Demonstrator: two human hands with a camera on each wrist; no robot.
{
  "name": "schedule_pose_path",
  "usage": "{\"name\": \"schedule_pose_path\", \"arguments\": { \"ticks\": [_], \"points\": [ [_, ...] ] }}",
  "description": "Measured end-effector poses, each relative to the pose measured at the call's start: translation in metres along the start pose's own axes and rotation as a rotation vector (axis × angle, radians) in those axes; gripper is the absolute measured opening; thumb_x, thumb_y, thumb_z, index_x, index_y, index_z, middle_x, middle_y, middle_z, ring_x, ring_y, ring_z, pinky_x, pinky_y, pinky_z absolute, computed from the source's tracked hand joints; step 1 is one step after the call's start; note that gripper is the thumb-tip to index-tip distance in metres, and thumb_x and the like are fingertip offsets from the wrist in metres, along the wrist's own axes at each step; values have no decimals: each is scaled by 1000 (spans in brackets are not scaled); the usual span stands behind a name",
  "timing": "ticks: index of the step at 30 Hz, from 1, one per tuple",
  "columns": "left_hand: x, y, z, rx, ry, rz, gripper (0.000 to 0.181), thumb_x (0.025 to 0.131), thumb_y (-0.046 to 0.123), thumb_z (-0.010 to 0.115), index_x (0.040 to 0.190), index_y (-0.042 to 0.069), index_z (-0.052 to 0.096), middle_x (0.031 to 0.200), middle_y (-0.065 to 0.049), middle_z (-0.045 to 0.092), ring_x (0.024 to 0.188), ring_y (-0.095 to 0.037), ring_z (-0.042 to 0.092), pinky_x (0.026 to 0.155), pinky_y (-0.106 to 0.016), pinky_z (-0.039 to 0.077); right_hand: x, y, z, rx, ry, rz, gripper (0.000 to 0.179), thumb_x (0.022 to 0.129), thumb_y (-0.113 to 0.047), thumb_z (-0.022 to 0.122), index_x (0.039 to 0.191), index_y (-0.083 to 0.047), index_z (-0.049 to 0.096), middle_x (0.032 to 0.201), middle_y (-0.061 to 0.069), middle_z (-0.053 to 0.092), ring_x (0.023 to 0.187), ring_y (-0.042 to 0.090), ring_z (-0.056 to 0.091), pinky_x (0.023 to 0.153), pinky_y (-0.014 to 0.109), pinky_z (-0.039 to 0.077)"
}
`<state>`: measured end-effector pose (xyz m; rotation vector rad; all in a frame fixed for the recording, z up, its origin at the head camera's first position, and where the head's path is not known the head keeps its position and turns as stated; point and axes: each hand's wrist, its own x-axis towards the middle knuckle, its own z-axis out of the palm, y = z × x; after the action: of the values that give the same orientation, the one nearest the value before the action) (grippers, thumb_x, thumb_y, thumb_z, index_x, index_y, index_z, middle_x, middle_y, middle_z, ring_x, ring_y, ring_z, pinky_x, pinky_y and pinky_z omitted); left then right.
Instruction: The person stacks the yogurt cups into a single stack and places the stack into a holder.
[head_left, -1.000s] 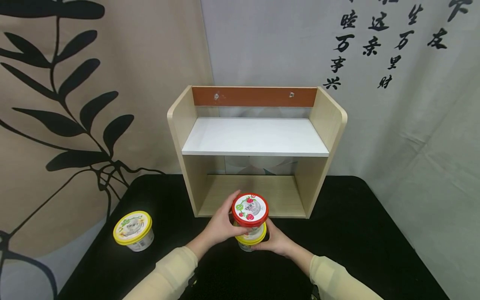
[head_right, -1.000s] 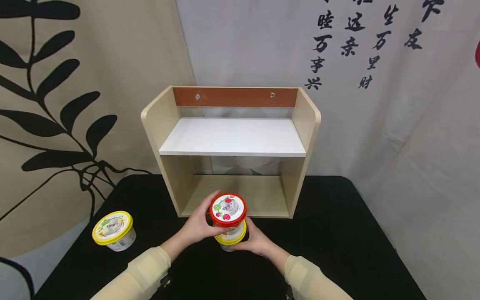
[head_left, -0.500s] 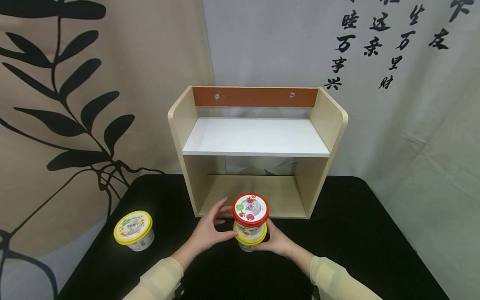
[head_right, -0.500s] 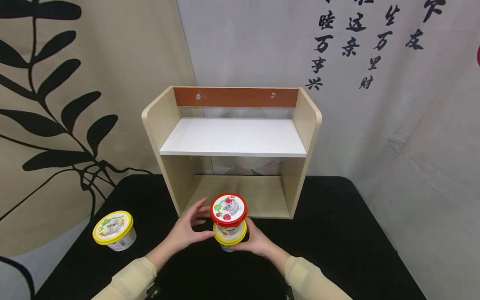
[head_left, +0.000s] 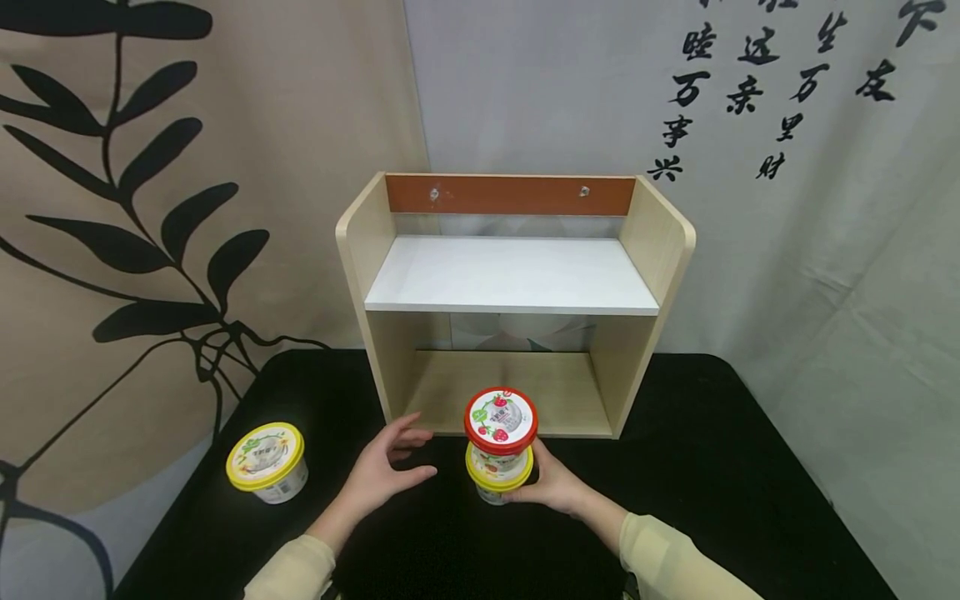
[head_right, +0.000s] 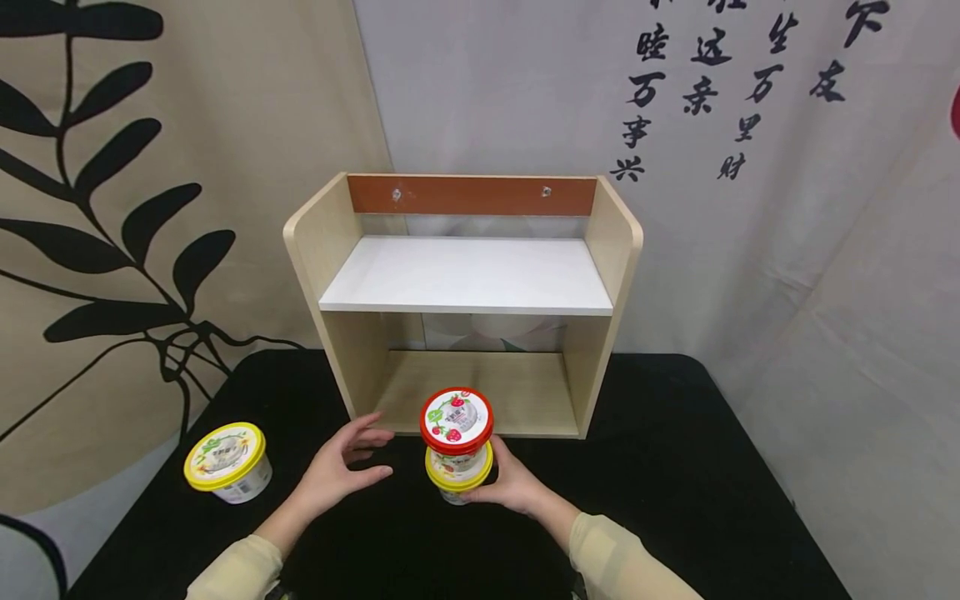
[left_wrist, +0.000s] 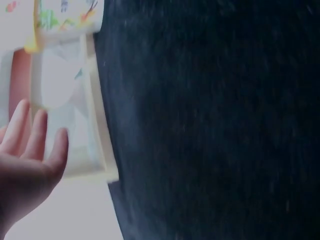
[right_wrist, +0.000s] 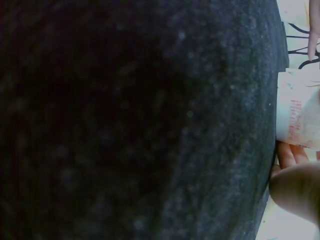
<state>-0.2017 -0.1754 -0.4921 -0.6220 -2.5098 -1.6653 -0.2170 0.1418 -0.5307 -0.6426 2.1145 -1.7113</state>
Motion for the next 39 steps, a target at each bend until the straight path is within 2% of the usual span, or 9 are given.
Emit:
{"name": "schedule_pose_path", "arguments": {
  "ticks": [7, 11, 17, 23, 30, 34, 37, 39],
  "points": [
    [-6, -1, -29, 39, -78, -55, 78, 82, 21, 81, 147, 8, 40, 131, -11, 62, 119, -35, 57, 97, -58, 46, 0, -3, 0, -13, 1, 5, 94, 79, -6, 80, 152, -9, 21, 148, 18, 41, 136, 43, 36, 111, 66, 23],
    [-11, 5, -44, 69, -93, -77, 82, 81, 23, 82, 148, 8, 38, 133, -12, 60, 120, -35, 56, 98, -59, 45, 0, -3, -1, -18, 0, 9, 94, 79, -6, 80, 152, -9, 21, 148, 18, 41, 137, 43, 35, 111, 67, 23],
    [-19, 9, -66, 130, -112, -76, 84, 83, 24, 81, 150, 5, 34, 137, -17, 55, 122, -39, 54, 99, -62, 43, -1, -4, -1, -27, 2, 8, 94, 79, -6, 80, 152, -8, 21, 148, 18, 41, 136, 43, 36, 111, 67, 21],
    [-26, 16, -88, 181, -86, -56, 81, 83, 22, 80, 150, 8, 36, 138, -18, 54, 121, -39, 54, 97, -62, 45, -1, -4, -1, -25, -2, 8, 94, 79, -7, 81, 152, -9, 21, 147, 17, 42, 136, 42, 37, 111, 67, 23],
    [-35, 31, -120, 253, -11, -60, 80, 86, 18, 77, 151, 5, 32, 139, -21, 53, 120, -41, 54, 96, -62, 45, 1, -2, -2, -13, -9, 5, 95, 78, -7, 81, 152, -10, 22, 146, 16, 44, 135, 41, 39, 111, 66, 23],
    [-41, 34, -134, 299, 35, -64, 81, 86, 18, 78, 151, 2, 32, 138, -21, 53, 119, -35, 55, 96, -48, 49, 2, -1, -3, -5, -15, 5, 95, 77, -7, 82, 151, -10, 23, 145, 15, 45, 135, 40, 40, 111, 66, 23],
    [-46, 33, -143, 303, 64, -62, 81, 86, 16, 78, 150, 1, 32, 137, -22, 54, 117, -19, 56, 93, -29, 50, 2, 0, -4, 5, -17, 8, 94, 77, -7, 82, 151, -10, 23, 145, 14, 45, 135, 40, 39, 111, 66, 22],
    [-49, 31, -147, 285, 80, -58, 81, 85, 14, 78, 150, -1, 31, 137, -23, 53, 115, -8, 54, 91, -21, 48, 2, 1, -5, 10, -17, 13, 94, 77, -7, 81, 152, -11, 23, 145, 14, 45, 135, 40, 39, 112, 66, 21]
  ]
}}
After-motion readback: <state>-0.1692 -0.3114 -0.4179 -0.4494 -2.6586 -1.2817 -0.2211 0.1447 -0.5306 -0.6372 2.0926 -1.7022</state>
